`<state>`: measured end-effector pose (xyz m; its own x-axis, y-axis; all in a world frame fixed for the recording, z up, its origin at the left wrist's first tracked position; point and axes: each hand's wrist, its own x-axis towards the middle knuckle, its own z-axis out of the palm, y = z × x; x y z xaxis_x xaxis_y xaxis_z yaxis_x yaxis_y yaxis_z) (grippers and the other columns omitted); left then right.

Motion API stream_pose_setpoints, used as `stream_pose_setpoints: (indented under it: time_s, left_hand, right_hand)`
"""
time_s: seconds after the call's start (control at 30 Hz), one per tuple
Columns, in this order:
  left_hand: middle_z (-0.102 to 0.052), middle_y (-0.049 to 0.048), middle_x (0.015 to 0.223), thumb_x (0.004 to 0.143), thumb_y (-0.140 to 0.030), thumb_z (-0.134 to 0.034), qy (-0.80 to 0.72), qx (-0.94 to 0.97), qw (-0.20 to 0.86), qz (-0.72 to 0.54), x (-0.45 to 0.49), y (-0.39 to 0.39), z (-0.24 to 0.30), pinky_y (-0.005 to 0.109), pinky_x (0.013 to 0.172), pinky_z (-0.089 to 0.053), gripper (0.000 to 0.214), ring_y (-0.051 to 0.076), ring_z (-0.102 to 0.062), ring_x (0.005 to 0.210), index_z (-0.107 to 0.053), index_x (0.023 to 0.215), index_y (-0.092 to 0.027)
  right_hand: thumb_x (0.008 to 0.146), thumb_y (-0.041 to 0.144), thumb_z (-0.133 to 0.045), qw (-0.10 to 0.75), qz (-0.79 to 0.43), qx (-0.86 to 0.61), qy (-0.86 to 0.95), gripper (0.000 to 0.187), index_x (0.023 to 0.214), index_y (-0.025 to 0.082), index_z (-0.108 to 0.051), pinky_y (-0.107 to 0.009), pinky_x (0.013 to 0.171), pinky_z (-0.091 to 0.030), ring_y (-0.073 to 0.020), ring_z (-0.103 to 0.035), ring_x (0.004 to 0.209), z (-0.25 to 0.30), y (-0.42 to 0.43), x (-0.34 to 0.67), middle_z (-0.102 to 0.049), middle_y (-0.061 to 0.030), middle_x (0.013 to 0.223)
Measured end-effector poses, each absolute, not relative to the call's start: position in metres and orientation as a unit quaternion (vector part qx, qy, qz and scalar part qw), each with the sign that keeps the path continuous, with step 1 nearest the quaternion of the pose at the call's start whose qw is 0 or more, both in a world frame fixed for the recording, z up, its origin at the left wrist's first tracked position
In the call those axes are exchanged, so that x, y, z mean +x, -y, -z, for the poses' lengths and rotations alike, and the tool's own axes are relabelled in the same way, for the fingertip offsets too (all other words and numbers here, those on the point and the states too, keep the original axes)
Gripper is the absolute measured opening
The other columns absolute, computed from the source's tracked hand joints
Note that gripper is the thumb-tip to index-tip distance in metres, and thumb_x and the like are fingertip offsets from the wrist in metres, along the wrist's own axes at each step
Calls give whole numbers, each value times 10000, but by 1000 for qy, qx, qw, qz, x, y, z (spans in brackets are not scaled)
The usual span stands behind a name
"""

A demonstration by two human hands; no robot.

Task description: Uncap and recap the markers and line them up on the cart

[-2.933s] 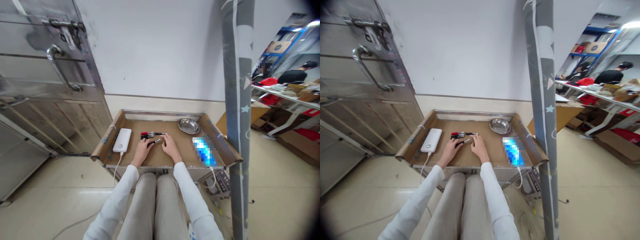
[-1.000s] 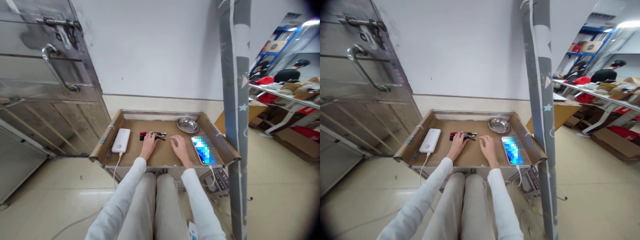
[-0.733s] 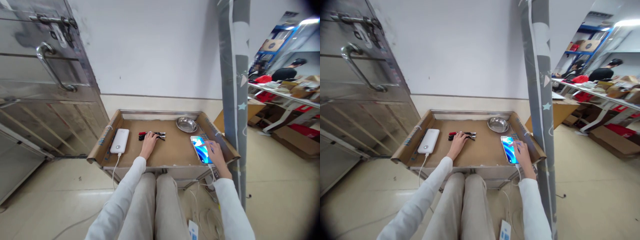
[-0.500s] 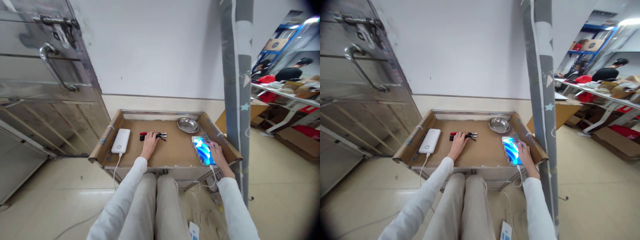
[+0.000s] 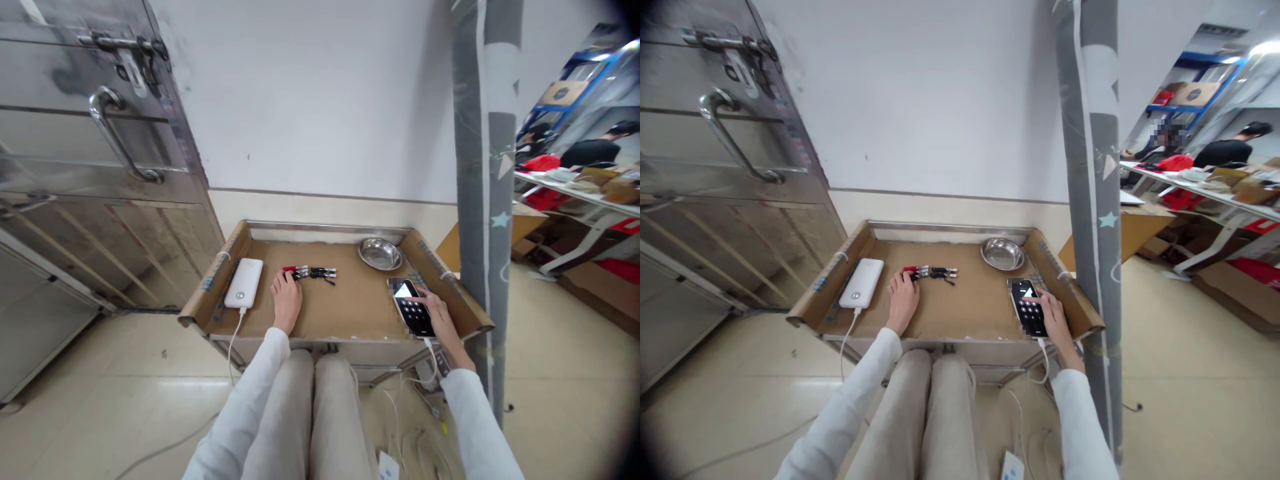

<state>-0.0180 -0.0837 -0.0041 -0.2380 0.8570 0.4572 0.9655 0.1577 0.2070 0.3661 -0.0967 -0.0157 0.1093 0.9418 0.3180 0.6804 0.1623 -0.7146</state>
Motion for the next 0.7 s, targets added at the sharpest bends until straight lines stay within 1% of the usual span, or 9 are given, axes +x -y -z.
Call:
stream_pose_setpoints:
  time_s: [0.07,0.13,0.2,0.27,0.33,0.43,0.57,0.7]
  left_hand:
    - [-477,181,1181,897,-195,-357,756,-601,116,230,-17,84,3,416,874,-394,275,290,-471,1048,-487,1125,-111]
    - [-478,180,1171,898,-204,-359,760,-596,118,231,-17,84,3,408,861,-396,268,289,-478,1029,-492,1112,-112]
    - [-479,179,1161,897,-210,-363,763,-590,120,233,-18,84,3,402,853,-397,261,290,-481,1014,-499,1097,-112]
    - [-486,175,1137,897,-215,-364,766,-586,121,234,-19,84,3,401,847,-396,257,291,-483,1000,-504,1086,-111]
    - [-491,171,1120,897,-217,-363,768,-584,122,233,-19,84,3,398,842,-395,257,289,-485,989,-506,1083,-110]
    - [-493,173,1114,899,-217,-359,769,-585,121,229,-20,84,3,397,840,-393,264,287,-487,984,-505,1089,-105]
    - [-503,168,1083,905,-216,-347,769,-587,119,222,-20,84,3,398,830,-394,271,289,-489,971,-509,1091,-103]
    - [-502,162,1076,904,-213,-347,772,-583,110,227,-21,85,3,396,824,-395,267,285,-488,965,-511,1090,-111]
  right_hand:
    - [912,582,-224,385,-164,-628,656,582,915,282,-723,-427,1093,-240,-229,-411,1215,15,96,366,-509,-22,1328]
    - [911,579,-228,387,-166,-626,657,578,896,283,-725,-430,1098,-231,-228,-406,1220,15,96,367,-505,-17,1331]
    - [919,558,-214,420,-170,-618,643,589,899,261,-721,-419,1093,-249,-220,-426,1212,16,97,368,-515,-34,1318]
    - [925,537,-208,456,-165,-619,618,591,911,230,-713,-409,1071,-291,-213,-470,1176,17,98,369,-539,-64,1277]
    - [920,531,-227,460,-151,-629,608,578,906,213,-710,-404,1047,-325,-214,-507,1133,17,100,370,-571,-86,1217]
    - [914,528,-244,446,-133,-640,611,567,867,214,-714,-399,1033,-338,-217,-523,1109,17,102,370,-593,-96,1171]
    - [911,503,-273,470,-127,-638,596,539,806,203,-709,-408,1026,-342,-214,-543,1077,16,105,369,-614,-103,1125]
    - [889,456,-337,503,-180,-605,591,479,731,203,-712,-397,1037,-335,-217,-526,1126,16,107,370,-605,-92,1170]
